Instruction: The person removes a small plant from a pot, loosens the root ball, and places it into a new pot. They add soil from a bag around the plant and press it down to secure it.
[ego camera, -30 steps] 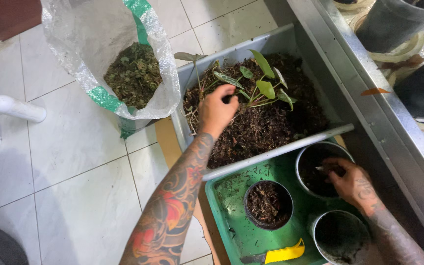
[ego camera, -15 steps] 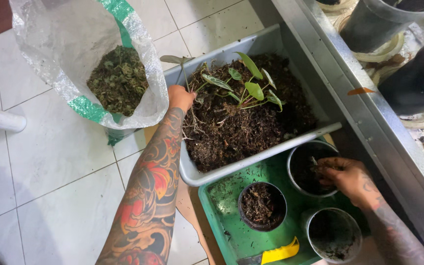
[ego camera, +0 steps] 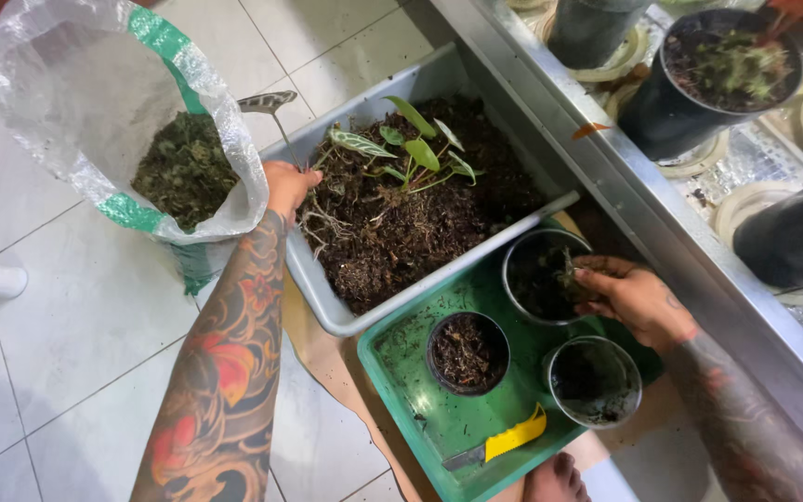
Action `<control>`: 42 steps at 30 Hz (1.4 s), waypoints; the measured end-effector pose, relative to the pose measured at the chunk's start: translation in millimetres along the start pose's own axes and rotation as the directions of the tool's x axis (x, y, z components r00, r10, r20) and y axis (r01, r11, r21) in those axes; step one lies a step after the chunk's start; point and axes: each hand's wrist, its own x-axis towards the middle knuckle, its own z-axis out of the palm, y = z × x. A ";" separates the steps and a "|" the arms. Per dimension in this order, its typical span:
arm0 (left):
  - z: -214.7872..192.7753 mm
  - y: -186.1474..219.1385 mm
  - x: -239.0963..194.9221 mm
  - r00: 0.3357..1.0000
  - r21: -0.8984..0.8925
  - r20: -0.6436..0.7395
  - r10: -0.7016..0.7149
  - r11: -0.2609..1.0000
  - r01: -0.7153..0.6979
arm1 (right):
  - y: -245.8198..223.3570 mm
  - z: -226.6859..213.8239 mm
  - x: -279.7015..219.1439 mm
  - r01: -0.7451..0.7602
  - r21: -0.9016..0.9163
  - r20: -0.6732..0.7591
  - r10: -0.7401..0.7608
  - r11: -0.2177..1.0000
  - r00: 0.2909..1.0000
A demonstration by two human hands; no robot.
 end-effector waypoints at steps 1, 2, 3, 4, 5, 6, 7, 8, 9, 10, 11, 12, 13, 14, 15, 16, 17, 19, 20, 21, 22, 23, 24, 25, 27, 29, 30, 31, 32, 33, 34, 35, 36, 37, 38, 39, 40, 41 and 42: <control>-9.9 19.0 -16.4 0.997 0.019 0.033 0.065 0.998 -0.066 | 0.7 0.9 0.3 0.012 0.031 0.016 -0.013 0.999 1.000; -21.6 35.6 -37.4 0.989 0.037 0.067 0.129 0.991 -0.132 | 2.1 0.7 -0.8 0.032 0.093 0.049 -0.037 0.995 0.998; -32.3 50.6 -60.9 0.977 0.056 0.103 0.187 0.980 -0.193 | 6.5 1.1 -3.2 0.044 0.154 0.083 -0.057 0.987 0.995; -38.5 68.6 -82.0 0.964 0.075 0.095 0.248 0.964 -0.255 | 9.0 0.8 -3.7 0.053 0.214 0.116 -0.079 0.975 0.990; -44.1 82.4 -105.9 0.950 0.102 0.091 0.299 0.946 -0.307 | 13.6 1.9 -4.8 0.057 0.227 0.129 -0.088 0.972 0.988; -49.4 95.1 -128.8 0.933 0.128 0.088 0.349 0.925 -0.358 | 17.2 3.1 -4.6 0.062 0.240 0.141 -0.098 0.969 0.985; -50.3 107.2 -150.7 0.923 0.058 0.126 0.365 0.926 -0.374 | 20.9 -0.1 -6.4 0.066 0.252 0.143 -0.105 0.966 0.984; -50.7 118.6 -170.6 0.910 -0.013 0.162 0.382 0.923 -0.385 | 24.3 -0.5 -7.1 0.080 0.283 0.137 -0.123 0.956 0.983; -50.0 130.2 -188.5 0.893 -0.086 0.197 0.404 0.915 -0.395 | 25.1 0.1 -7.5 0.097 0.316 0.127 -0.144 0.944 0.981; -48.9 138.2 -207.2 0.899 -0.130 0.238 0.368 0.929 -0.346 | 25.4 0.5 -9.0 0.114 0.348 0.117 -0.164 0.931 0.980; -47.0 140.6 -228.2 0.902 -0.172 0.279 0.329 0.941 -0.290 | 26.8 0.8 -11.9 0.110 0.354 0.145 -0.170 0.929 0.975; -43.4 139.7 -249.4 0.901 -0.211 0.322 0.292 0.950 -0.232 | 27.8 1.4 -16.0 0.105 0.360 0.173 -0.177 0.927 0.969; -40.4 135.8 -270.2 0.879 -0.298 0.356 0.316 0.930 -0.214 | 26.9 5.4 -19.0 0.102 0.367 0.204 -0.187 0.925 0.961; -34.7 129.4 -291.1 0.856 -0.383 0.388 0.343 0.904 -0.189 | 26.1 8.9 -24.2 0.105 0.363 0.237 -0.201 0.926 0.951; -23.9 124.3 -307.6 0.867 -0.412 0.418 0.273 0.907 -0.088 | 24.1 12.3 -29.7 0.111 0.362 0.270 -0.218 0.925 0.938; -13.0 118.9 -319.4 0.870 -0.437 0.450 0.204 0.899 0.015 | 22.1 17.2 -34.3 0.117 0.361 0.302 -0.235 0.925 0.924; -4.2 111.3 -328.5 0.861 -0.474 0.465 0.204 0.879 0.047 | 22.3 23.6 -38.6 0.115 0.358 0.335 -0.242 0.927 0.911; 10.2 92.9 -340.8 0.846 -0.544 0.493 0.201 0.831 0.120 | 25.3 37.1 -45.9 0.106 0.345 0.405 -0.249 0.933 0.880; 15.4 83.4 -344.9 0.836 -0.518 0.524 0.160 0.839 0.164 | 27.4 43.2 -48.9 0.083 0.354 0.409 -0.234 0.931 0.882; 19.6 74.8 -348.2 0.826 -0.493 0.551 0.119 0.845 0.207 | 28.5 50.1 -50.7 0.060 0.362 0.416 -0.219 0.930 0.882; 23.3 67.3 -352.1 0.813 -0.467 0.577 0.078 0.848 0.250 | 29.4 54.7 -53.2 0.038 0.369 0.424 -0.204 0.929 0.882; 26.0 62.1 -353.9 0.802 -0.481 0.589 0.100 0.841 0.248 | 27.9 59.4 -54.2 0.048 0.357 0.453 -0.218 0.933 0.865; 28.6 58.2 -355.9 0.791 -0.494 0.600 0.121 0.834 0.247 | 25.8 63.2 -55.3 0.059 0.346 0.481 -0.231 0.936 0.846; 30.0 54.7 -356.5 0.775 -0.502 0.616 0.141 0.829 0.247 | 25.3 66.9 -57.3 0.069 0.340 0.506 -0.244 0.938 0.827; 32.8 49.7 -354.6 0.811 -0.480 0.576 0.104 0.846 0.233 | 24.2 73.2 -61.1 0.131 0.228 0.501 -0.231 0.965 0.834; 35.7 45.3 -353.0 0.835 -0.443 0.547 0.057 0.866 0.231 | 24.4 79.8 -64.5 0.158 0.146 0.524 -0.212 0.977 0.825; 36.9 43.3 -352.2 0.844 -0.418 0.535 0.029 0.878 0.235 | 24.8 83.7 -65.7 0.157 0.121 0.551 -0.198 0.980 0.811; 38.0 42.0 -351.4 0.856 -0.397 0.518 0.002 0.887 0.238 | 23.7 86.6 -65.9 0.160 0.091 0.580 -0.183 0.983 0.794; 39.6 40.8 -352.3 0.850 -0.432 0.527 0.018 0.867 0.250 | 23.2 89.2 -66.6 0.174 0.115 0.579 -0.208 0.978 0.789; 40.8 40.0 -353.2 0.846 -0.468 0.532 0.036 0.845 0.258 | 22.0 92.9 -65.8 0.191 0.138 0.580 -0.235 0.972 0.780; 42.0 39.4 -353.8 0.843 -0.503 0.536 0.054 0.822 0.267 | 20.8 95.6 -64.6 0.207 0.161 0.580 -0.262 0.965 0.771; 43.4 38.2 -355.8 0.853 -0.500 0.519 0.048 0.827 0.258 | 21.5 97.2 -64.1 0.189 0.167 0.584 -0.251 0.968 0.772; 44.8 36.9 -357.9 0.864 -0.497 0.502 0.042 0.831 0.249 | 22.5 98.1 -63.1 0.170 0.172 0.589 -0.240 0.970 0.772; 45.7 35.4 -359.6 0.873 -0.494 0.486 0.036 0.836 0.240 | 23.9 98.1 -62.3 0.152 0.177 0.593 -0.228 0.972 0.772; 45.7 33.7 -360.7 0.888 -0.487 0.453 0.076 0.856 0.175 | 25.5 98.3 -61.4 0.170 0.175 0.591 -0.241 0.970 0.770; 46.1 32.8 -360.7 0.899 -0.477 0.422 0.119 0.872 0.108 | 26.3 97.9 -60.2 0.190 0.173 0.587 -0.256 0.966 0.768; 46.7 32.2 -360.0 0.906 -0.465 0.390 0.163 0.884 0.041 | 27.1 97.5 -59.2 0.210 0.171 0.584 -0.271 0.963 0.765; 46.8 31.4 -358.7 0.902 -0.482 0.412 0.127 0.871 0.097 | 28.0 97.7 -58.5 0.194 0.182 0.579 -0.265 0.964 0.771; 47.3 30.8 -357.0 0.897 -0.497 0.433 0.092 0.854 0.153 | 28.7 98.0 -57.8 0.179 0.193 0.575 -0.259 0.965 0.776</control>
